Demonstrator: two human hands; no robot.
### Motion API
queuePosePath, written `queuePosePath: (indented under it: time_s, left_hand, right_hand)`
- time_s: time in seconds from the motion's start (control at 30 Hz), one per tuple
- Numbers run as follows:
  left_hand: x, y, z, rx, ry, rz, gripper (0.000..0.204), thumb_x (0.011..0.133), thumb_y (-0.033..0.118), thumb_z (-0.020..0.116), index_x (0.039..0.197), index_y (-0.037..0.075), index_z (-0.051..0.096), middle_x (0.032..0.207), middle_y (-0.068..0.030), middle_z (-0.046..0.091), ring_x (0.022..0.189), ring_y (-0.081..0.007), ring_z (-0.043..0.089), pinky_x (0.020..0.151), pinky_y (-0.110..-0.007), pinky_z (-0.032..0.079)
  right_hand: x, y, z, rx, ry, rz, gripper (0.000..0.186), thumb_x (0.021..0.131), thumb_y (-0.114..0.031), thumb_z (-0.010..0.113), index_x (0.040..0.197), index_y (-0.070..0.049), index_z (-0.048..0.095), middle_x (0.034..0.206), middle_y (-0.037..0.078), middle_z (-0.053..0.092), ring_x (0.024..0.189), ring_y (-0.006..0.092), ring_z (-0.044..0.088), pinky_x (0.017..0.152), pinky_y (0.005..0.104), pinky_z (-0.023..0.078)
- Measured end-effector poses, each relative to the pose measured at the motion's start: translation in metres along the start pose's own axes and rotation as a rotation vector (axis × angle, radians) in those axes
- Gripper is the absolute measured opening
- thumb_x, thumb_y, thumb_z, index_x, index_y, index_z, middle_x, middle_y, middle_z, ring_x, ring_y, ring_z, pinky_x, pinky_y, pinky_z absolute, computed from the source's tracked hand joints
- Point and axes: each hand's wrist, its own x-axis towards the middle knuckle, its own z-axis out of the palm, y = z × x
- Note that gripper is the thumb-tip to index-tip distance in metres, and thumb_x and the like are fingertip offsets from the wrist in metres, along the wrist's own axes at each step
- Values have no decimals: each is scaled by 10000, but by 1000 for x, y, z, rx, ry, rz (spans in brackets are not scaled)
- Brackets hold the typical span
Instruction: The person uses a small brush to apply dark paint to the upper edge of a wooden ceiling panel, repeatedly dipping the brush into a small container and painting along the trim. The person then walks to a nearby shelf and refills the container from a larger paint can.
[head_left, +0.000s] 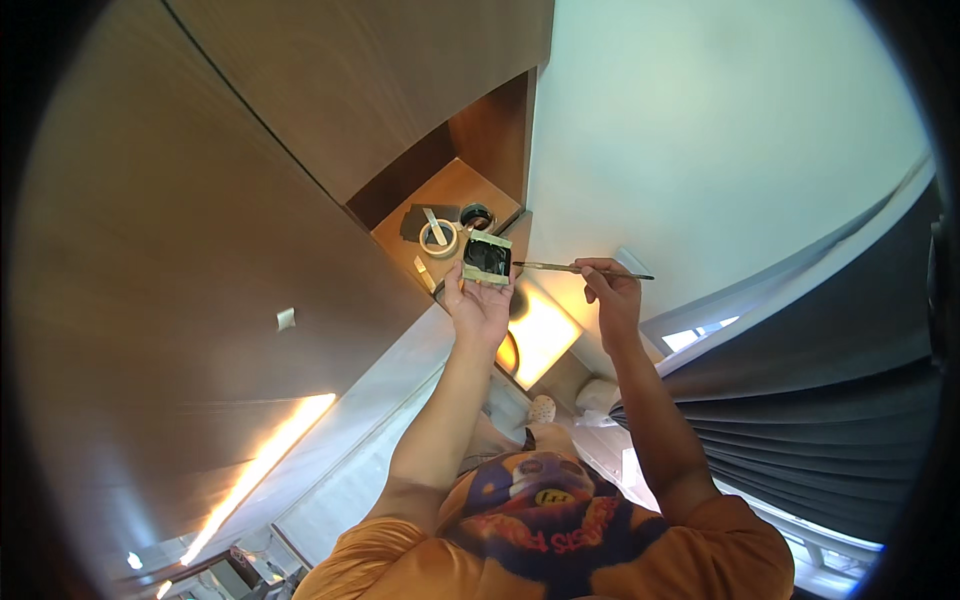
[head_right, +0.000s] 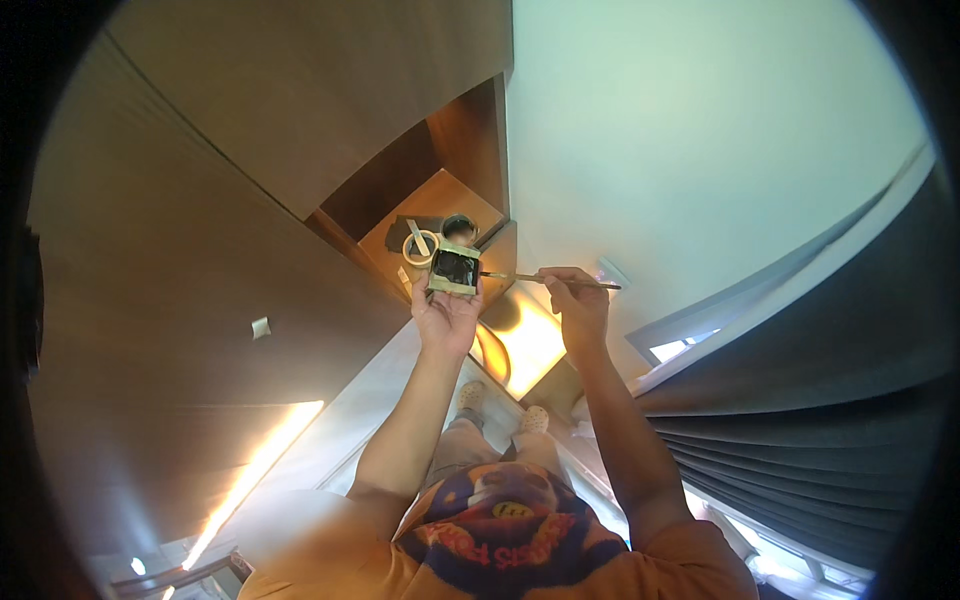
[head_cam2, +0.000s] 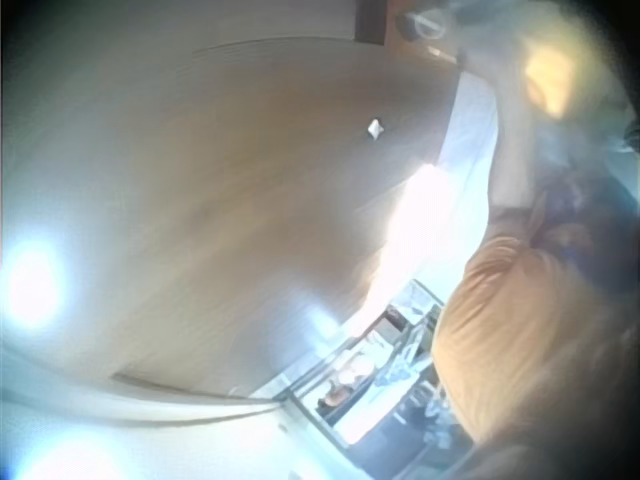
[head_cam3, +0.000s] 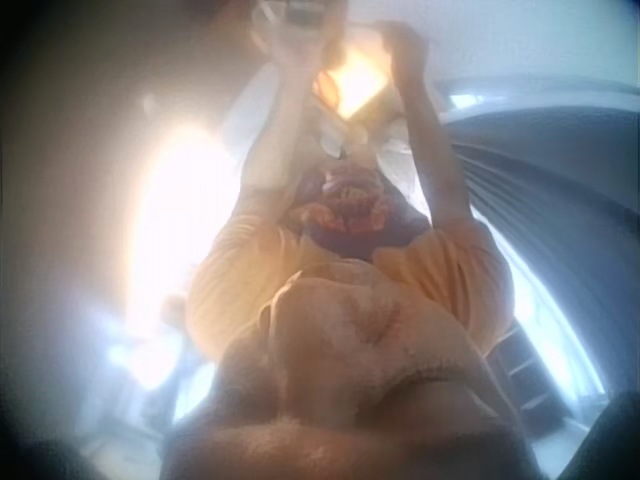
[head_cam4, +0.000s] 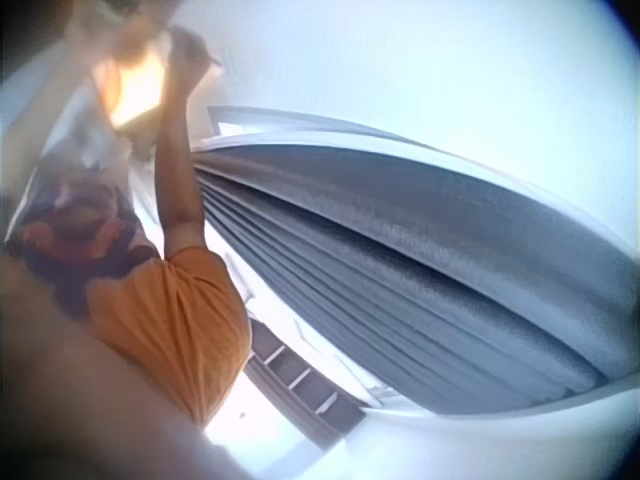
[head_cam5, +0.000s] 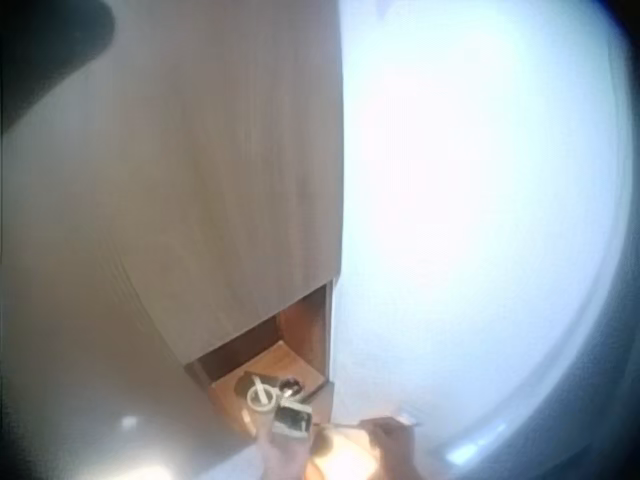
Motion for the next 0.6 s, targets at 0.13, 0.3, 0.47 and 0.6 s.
queuePosePath:
  time_s: [0.13, 0.3, 0.47, 0.6]
  left_hand:
    - [-68, 2, 14, -24, -152, -58, 518, 983, 387, 571, 1366, 41, 527, 1403, -177, 580, 1320, -352, 542, 1085, -495, 471]
    - [-157, 25, 31, -19, -378, -65, 638, 983, 396, 566, 1495, 44, 423, 1528, -210, 462, 1403, -404, 468, 1115, -520, 460]
    - [-249, 56, 33, 35, -490, 37, 749, 1003, 459, 569, 1587, 72, 305, 1591, -208, 376, 1445, -419, 416, 1124, -528, 455]
    - [-325, 88, 16, 157, -520, 169, 848, 989, 560, 591, 1605, 79, 262, 1608, -190, 351, 1476, -422, 374, 1164, -530, 435]
  right_hand:
    - [-36, -38, -11, 130, -148, 6, 146, 956, -50, 650, 1066, 24, 713, 940, 88, 721, 676, 88, 503, 658, 249, 429]
    - [-87, -90, -10, 252, -285, 84, 179, 958, -51, 615, 1069, 72, 683, 806, 61, 649, 684, 90, 479, 668, 251, 396]
    - [-148, -125, 15, 283, -433, 50, 162, 959, -38, 596, 1066, 58, 673, 975, 163, 701, 708, 112, 513, 688, 268, 436]
    - [-204, -139, 42, 288, -577, 37, 156, 950, -50, 616, 1055, 47, 677, 1023, 191, 729, 709, 121, 531, 689, 264, 454]
